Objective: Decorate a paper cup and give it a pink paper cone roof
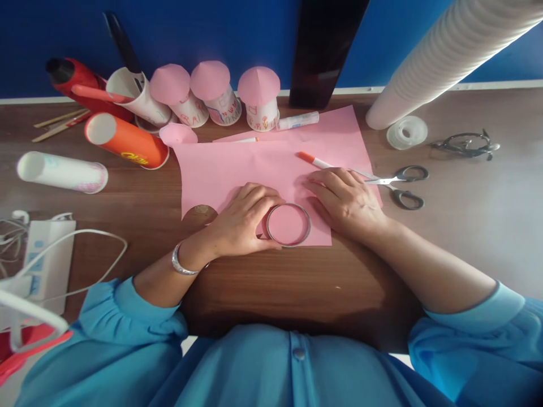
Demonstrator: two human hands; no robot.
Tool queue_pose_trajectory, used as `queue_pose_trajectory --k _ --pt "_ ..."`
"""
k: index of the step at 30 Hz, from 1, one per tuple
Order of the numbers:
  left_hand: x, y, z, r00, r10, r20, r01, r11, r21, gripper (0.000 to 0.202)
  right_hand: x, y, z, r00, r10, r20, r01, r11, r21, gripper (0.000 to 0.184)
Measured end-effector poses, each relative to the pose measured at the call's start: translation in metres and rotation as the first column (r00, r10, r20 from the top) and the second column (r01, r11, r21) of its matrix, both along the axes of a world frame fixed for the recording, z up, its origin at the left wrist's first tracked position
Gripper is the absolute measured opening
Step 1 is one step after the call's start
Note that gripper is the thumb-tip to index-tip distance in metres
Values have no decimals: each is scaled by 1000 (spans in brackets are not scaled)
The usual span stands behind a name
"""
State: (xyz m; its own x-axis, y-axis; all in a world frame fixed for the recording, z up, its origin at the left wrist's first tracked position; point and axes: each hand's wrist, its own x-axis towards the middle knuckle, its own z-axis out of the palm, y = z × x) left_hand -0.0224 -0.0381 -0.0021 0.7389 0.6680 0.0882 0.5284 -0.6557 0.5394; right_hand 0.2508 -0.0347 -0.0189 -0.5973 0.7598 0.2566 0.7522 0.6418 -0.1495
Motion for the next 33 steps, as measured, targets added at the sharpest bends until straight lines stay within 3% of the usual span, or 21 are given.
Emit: queue_pose_trajectory --k 8,18,26,33 --pt "0 1 -1 1000 -17 -16 16 999 -44 75 2 0 4 1000 -1 19 3 997 -79 31" --pt "-9 3 -4 997 -71 24 72 996 -52 100 3 -2 4 999 14 32 -12 999 -45 33" --pt "-9 6 -5 997 -69 36 71 996 -51 70 2 -3 5 999 8 37 -8 1000 -8 31" --pt "-9 8 -4 994 -72 77 76 995 -60 63 3 0 4 999 23 38 -24 1000 16 29"
